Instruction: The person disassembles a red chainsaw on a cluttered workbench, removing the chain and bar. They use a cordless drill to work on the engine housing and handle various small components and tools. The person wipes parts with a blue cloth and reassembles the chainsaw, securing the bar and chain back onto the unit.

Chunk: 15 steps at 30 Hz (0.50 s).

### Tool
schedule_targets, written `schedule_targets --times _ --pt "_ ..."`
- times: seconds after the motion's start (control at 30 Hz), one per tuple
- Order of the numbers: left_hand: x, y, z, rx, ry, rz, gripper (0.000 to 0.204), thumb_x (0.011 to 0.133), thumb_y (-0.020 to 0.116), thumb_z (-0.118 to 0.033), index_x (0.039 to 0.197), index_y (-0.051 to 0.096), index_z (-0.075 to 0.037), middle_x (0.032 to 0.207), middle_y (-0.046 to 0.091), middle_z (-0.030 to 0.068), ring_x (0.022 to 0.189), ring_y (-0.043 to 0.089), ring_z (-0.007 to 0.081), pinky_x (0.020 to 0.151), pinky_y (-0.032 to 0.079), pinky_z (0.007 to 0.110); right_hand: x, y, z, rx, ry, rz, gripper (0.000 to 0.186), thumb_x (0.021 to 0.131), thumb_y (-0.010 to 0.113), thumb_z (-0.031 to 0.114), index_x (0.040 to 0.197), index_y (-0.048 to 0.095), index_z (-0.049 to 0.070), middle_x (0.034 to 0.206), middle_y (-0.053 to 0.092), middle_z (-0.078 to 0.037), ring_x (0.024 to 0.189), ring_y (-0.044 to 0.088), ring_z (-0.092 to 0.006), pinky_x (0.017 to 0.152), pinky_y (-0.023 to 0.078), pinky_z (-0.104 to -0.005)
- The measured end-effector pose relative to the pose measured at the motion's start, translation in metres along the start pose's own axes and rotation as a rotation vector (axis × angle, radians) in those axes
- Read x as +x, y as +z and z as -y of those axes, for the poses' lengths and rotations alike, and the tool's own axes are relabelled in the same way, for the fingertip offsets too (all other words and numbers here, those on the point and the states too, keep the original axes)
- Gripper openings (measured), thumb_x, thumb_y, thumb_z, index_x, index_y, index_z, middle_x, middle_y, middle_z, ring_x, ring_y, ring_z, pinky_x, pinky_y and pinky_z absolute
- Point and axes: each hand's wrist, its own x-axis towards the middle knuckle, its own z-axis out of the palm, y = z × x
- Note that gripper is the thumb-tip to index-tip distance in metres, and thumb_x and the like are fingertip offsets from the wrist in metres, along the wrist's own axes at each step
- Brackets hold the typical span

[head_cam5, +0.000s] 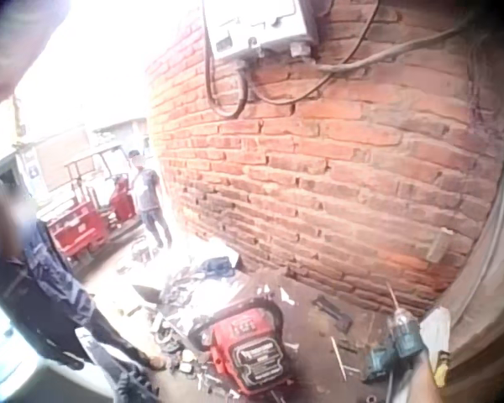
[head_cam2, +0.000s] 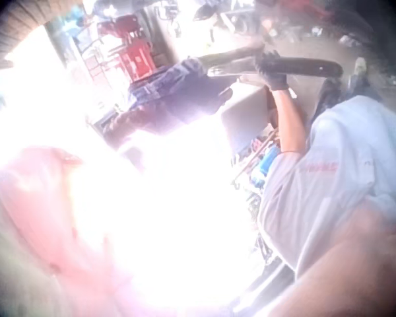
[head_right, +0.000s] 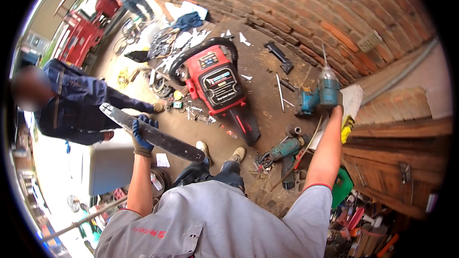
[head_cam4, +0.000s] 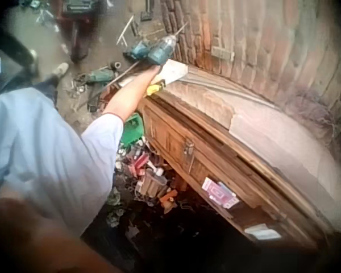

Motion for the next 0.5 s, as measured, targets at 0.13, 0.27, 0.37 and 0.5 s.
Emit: schedule_targets --times 0.13,0.27,0.37,0.5 --pt "-0.008 0.009 0.008 -0.042 -0.008 0.026 0.036 0.094 0.065 -0.037 0.121 0.06 -0.014 0.109 0.061 0.0008 0.099 0.062 0.0216 0.103 0.046 0.049 0.019 0.02 0.021 -0.486 -0.946 -0.212 0.018 0.097 0.059 0.024 0.105 0.063 0.008 0.076 0.055 0.002 0.067 0.05 -0.0117 0.056 0.042 -0.0301" --pt "-0.017 0.012 0.008 -0.113 0.009 -0.016 0.036 0.093 0.066 -0.035 0.121 0.058 -0.014 0.109 0.061 0.0018 0.1 0.061 0.0248 0.104 0.044 0.053 -0.029 0.043 0.044 -0.208 -0.429 -0.087 0.031 0.098 0.058 0.024 0.126 0.059 0.01 0.094 0.06 0.001 0.083 0.055 -0.0126 0.073 0.049 -0.0295" --pt "-0.018 0.027 0.008 -0.153 0.013 -0.056 0.042 0.091 0.069 -0.035 0.123 0.052 -0.014 0.109 0.057 0.0034 0.1 0.058 0.026 0.1 0.047 0.054 -0.05 -0.005 0.046 0.327 0.118 0.134 0.04 0.097 0.058 0.024 0.134 0.056 0.011 0.111 0.063 -0.002 0.097 0.059 -0.0141 0.088 0.049 -0.0302" --pt "-0.022 0.036 0.005 -0.226 0.009 -0.106 0.042 0.093 0.067 -0.033 0.127 0.052 -0.013 0.11 0.055 0.0056 0.099 0.058 0.0249 0.1 0.048 0.053 -0.122 -0.019 0.088 0.343 -0.155 -0.139 0.041 0.1 0.054 0.028 0.133 0.055 0.004 0.132 0.059 -0.011 0.115 0.059 -0.0237 0.098 0.046 -0.0366"
